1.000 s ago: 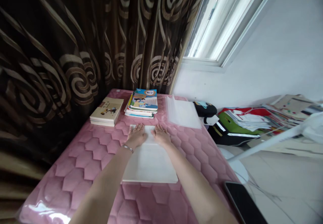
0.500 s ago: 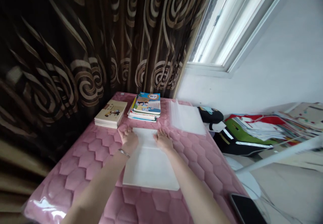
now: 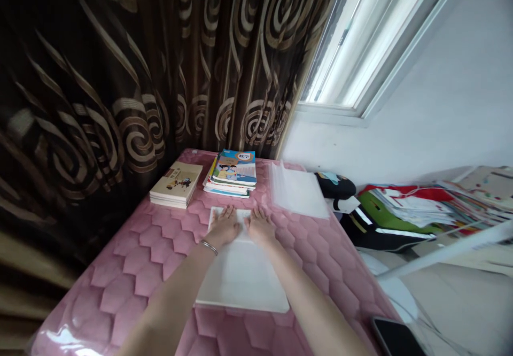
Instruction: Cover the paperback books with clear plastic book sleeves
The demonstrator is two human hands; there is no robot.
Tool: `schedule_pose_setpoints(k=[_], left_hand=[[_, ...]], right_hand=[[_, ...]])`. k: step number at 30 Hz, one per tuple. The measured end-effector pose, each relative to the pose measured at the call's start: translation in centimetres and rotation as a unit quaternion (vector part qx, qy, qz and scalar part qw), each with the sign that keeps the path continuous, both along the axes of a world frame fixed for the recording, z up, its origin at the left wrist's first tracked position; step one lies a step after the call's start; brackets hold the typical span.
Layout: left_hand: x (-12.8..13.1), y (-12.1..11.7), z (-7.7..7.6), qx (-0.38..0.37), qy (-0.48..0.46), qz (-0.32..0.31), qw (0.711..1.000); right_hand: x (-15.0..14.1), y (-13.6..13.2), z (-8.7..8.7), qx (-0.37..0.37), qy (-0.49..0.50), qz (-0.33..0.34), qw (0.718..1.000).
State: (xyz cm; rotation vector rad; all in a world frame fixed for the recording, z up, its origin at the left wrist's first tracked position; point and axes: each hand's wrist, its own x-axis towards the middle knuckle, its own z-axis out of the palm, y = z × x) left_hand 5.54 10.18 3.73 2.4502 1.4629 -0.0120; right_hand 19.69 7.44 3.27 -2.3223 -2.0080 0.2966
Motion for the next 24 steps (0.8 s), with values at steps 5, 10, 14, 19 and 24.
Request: schedule_pose_setpoints(k=[5,10,14,19,24], left_hand=[[-0.1,0.0,-0.1,-0.013,0.027,-0.016,0.999],[0.1,0.1,-0.3,0.0,0.01,-0.011,1.0],[0.0,0.2,-0.4,0.003,-0.006,0.009,1.0],[-2.2,0.9,-0.4,0.002,0.007,0.097,0.995],[-4.2,0.5,-0.2,0.038,0.019,0.144,0.989]], right_hand=[[-3.2,0.3,0.8,0.03,0.077,0.093,0.992],[-2.8,0.4,0.5,-0.029,0.107,0.074,0.991],[-0.3,-0.2,0.3,-0.034,0.052,0.017,0.998],[1.7,-0.7,0.4,-0.042,0.034,-0.037,0.998],[1.7,-0.7,0.5,-0.048,0.04,-0.037,0.997]])
